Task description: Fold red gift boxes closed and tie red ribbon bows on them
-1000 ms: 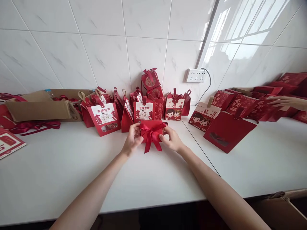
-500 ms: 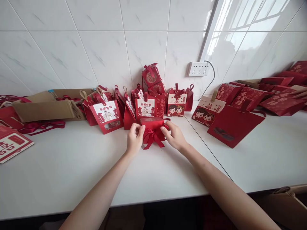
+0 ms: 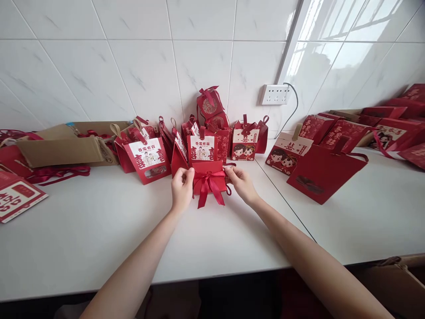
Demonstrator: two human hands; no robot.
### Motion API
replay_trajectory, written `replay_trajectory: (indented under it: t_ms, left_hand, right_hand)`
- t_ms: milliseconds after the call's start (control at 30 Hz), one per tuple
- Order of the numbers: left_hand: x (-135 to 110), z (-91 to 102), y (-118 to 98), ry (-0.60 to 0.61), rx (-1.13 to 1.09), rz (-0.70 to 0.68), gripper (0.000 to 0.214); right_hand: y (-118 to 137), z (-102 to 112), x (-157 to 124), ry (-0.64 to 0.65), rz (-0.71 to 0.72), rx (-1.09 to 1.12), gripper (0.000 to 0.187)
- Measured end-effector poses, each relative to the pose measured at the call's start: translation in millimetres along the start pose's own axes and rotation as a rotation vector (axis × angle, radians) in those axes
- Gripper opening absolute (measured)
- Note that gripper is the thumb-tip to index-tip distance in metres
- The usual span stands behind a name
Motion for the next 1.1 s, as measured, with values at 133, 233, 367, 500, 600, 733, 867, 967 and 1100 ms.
replay_trajectory:
  t_ms: [133,233,367,500,600,733,867,967,1100]
  left_hand:
    - [-1.4,-2.4,6.2,0.041,-0.040,0.026,0.037]
    - [-3.0,-4.3,8.0,0.071,-0.086,0.043,0.033]
    - [-4.9,-6.6,5.0,0.105,-0.040,0.063,0.033]
    - [-5.2,-8.5,0.2,0.137,0.209,0.017,0.036]
    - [-4.1,-6.3,-2.1,0.106,0.265,-0.028,0.041]
    - [-6.1,-13.0,0.8,0.150,0.202,0.023,0.057]
    - [-10.3,-16.7,-2.3,0.126,0.179,0.050,0.058]
    - [-10.1,-20.2,1.5,0.150,0.140,0.109,0.054]
    - [-8.6,-20.9,5.1,0.139,0.090,0.094,0.051]
  right_hand:
    - [-0.5,3.5,-1.0,-0.085,0.013,-0.003,0.045]
    - [0.3,2.4,-1.9,-0.091,0.025,-0.008,0.044]
    - [-0.2,0.8,-2.8,-0.079,0.019,0.001,0.044]
    - [1.6,0.6,-3.5,-0.076,0.026,-0.018,0.045]
    - [5.3,0.5,-4.3,-0.075,0.042,-0.043,0.044]
    - [8.7,-1.9,-5.8,-0.062,0.066,-0.042,0.042]
    - [7.6,-2.5,-2.8,-0.042,0.072,-0.048,0.039]
    - [19.0,6.8,-0.6,-0.084,0.107,-0.161,0.036]
    - [73.3,19.7,-23.3,-0.249,0.371,-0.515,0.023]
Point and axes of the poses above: each hand's wrist, its own x-axis towards the middle knuckle, its own z-axis out of the back of the hand, y = z × x, the point moved 8 cm from there along x, towards the middle knuckle, and after that the axes turned 14 degrees about z, right-handed, at the moved point
